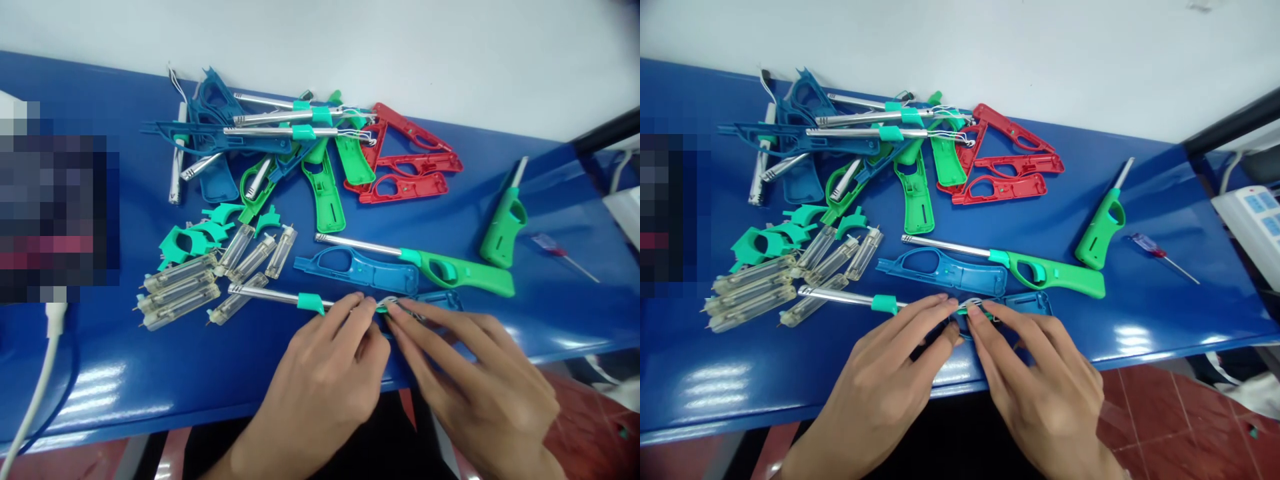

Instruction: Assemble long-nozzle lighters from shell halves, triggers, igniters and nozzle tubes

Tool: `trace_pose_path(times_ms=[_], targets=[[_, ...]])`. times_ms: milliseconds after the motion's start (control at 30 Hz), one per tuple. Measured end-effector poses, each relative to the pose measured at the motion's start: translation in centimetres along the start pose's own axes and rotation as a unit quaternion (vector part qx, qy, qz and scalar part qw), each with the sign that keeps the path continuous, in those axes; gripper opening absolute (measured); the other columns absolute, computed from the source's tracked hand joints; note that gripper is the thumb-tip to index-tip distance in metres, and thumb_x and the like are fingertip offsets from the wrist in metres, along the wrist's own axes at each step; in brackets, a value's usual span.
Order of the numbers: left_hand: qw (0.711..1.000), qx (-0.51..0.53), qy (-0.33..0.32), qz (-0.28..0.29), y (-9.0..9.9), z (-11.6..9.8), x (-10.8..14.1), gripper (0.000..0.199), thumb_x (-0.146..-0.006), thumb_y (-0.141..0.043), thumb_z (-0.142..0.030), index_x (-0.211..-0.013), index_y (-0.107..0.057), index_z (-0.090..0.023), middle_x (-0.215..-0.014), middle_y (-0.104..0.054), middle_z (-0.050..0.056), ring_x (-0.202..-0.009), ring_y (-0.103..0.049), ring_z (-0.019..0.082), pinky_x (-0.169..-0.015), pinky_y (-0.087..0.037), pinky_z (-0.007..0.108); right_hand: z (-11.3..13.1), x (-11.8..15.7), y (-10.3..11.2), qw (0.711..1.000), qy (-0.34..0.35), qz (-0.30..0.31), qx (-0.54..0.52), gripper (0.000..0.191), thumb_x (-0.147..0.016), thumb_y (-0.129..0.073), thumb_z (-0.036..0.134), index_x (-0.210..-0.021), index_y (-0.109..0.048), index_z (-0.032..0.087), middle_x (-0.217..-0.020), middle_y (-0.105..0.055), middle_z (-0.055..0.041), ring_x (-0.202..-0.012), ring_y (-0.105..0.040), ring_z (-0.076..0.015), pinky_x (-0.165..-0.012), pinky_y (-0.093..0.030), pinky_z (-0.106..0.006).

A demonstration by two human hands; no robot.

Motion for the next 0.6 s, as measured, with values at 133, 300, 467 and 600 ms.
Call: trace_pose_path(times_ms=[133, 300, 467, 600], targets=[[1.0, -0.015, -0.005, -0.012, 0.09, -0.13, 0.16, 0.027, -0.1, -0.051, -0.003, -0.101, -0.077, -0.01, -0.12, -0.078, 0.013, -0.114, -0.075, 0.029, -0.086, -0.069, 0.041, -0.16, 0.29, -0.12, 1.0, -0.003, -0.024, -0.006, 0.036, -0.092, -0.077, 0.011, -0.126, -0.074, 0.024, -0.114, -0.076, -0.0015, -0.081, -0.065, -0.0146, -0.074, -0.054, -0.031], [0.999, -0.044, -0.025, -0.015, 0.04, -0.44, 0.23, 0.028, -0.098, -0.051, 0.001, -0.104, -0.076, -0.008, -0.124, -0.076, 0.014, -0.119, -0.072, 0.03, -0.088, -0.068, 0.039, -0.26, 0.62, -0.42, 0.999, 0.001, -0.041, -0.006, 0.04, -0.092, -0.078, 0.01, -0.129, -0.073, 0.023, -0.115, -0.075, -0.0038, -0.084, -0.068, -0.0157, -0.078, -0.054, -0.032], [0.996, -0.072, -0.044, -0.009, -0.28, -0.5, 0.54, 0.031, -0.098, -0.048, 0.002, -0.108, -0.075, -0.009, -0.127, -0.075, 0.013, -0.119, -0.072, 0.029, -0.083, -0.069, 0.038, -0.45, 0.88, -0.74, 0.997, -0.011, -0.071, -0.026, 0.039, -0.092, -0.077, 0.008, -0.128, -0.073, 0.023, -0.114, -0.075, -0.0047, -0.092, -0.069, -0.0179, -0.079, -0.054, -0.032], [0.997, -0.066, -0.049, 0.012, -0.68, -0.14, 0.8, 0.026, -0.098, -0.053, 0.0, -0.112, -0.072, -0.01, -0.132, -0.073, 0.014, -0.125, -0.069, 0.03, -0.086, -0.069, 0.041, -0.71, 0.77, -0.97, 0.993, -0.033, -0.102, -0.056, 0.031, -0.093, -0.075, 0.011, -0.12, -0.077, 0.025, -0.11, -0.075, -0.0044, -0.096, -0.066, -0.0207, -0.085, -0.052, -0.037]])
Point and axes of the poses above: each hand's wrist, its own x-axis away from the middle knuckle, its own y-axis out of the back of the hand, z = x × y, the point moved 5 cm from there along -x, towards the middle knuckle
